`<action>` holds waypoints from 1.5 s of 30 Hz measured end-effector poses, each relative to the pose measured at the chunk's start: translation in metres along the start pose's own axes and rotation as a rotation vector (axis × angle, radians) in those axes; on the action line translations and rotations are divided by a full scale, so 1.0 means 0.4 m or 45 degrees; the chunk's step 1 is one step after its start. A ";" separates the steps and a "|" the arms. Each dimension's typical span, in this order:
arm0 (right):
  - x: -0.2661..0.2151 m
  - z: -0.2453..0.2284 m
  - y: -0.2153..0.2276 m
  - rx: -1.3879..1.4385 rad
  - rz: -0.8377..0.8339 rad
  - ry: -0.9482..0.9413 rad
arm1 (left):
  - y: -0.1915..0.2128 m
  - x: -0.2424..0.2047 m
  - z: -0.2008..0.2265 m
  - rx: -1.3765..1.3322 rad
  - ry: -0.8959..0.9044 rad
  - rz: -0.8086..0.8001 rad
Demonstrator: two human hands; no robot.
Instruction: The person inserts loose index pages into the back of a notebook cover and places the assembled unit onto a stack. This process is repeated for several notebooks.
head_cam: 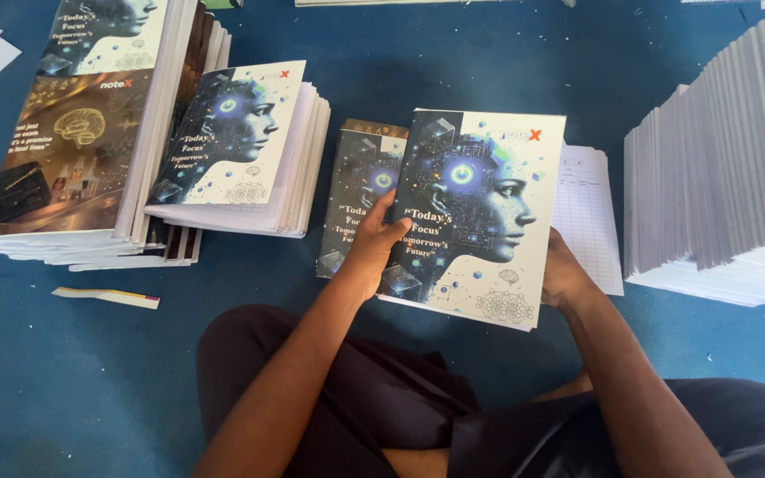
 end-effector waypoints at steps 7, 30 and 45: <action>-0.015 -0.017 -0.025 -0.790 0.169 0.405 | 0.014 0.004 0.012 -0.030 -0.057 0.019; -0.047 -0.121 -0.112 -0.120 0.032 -0.116 | 0.063 0.008 0.059 0.053 -0.057 0.015; 0.091 -0.243 -0.300 0.107 -0.144 0.175 | 0.270 0.089 -0.121 -0.577 -0.047 0.156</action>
Point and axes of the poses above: each hand's wrist, its own x-axis towards the middle knuckle, its own y-axis out of the back of the hand, z = x × y, the point moved 2 cm from there along x, towards the middle knuckle, and after that the axes turned 11 degrees about -z, right-handed, at the moved point
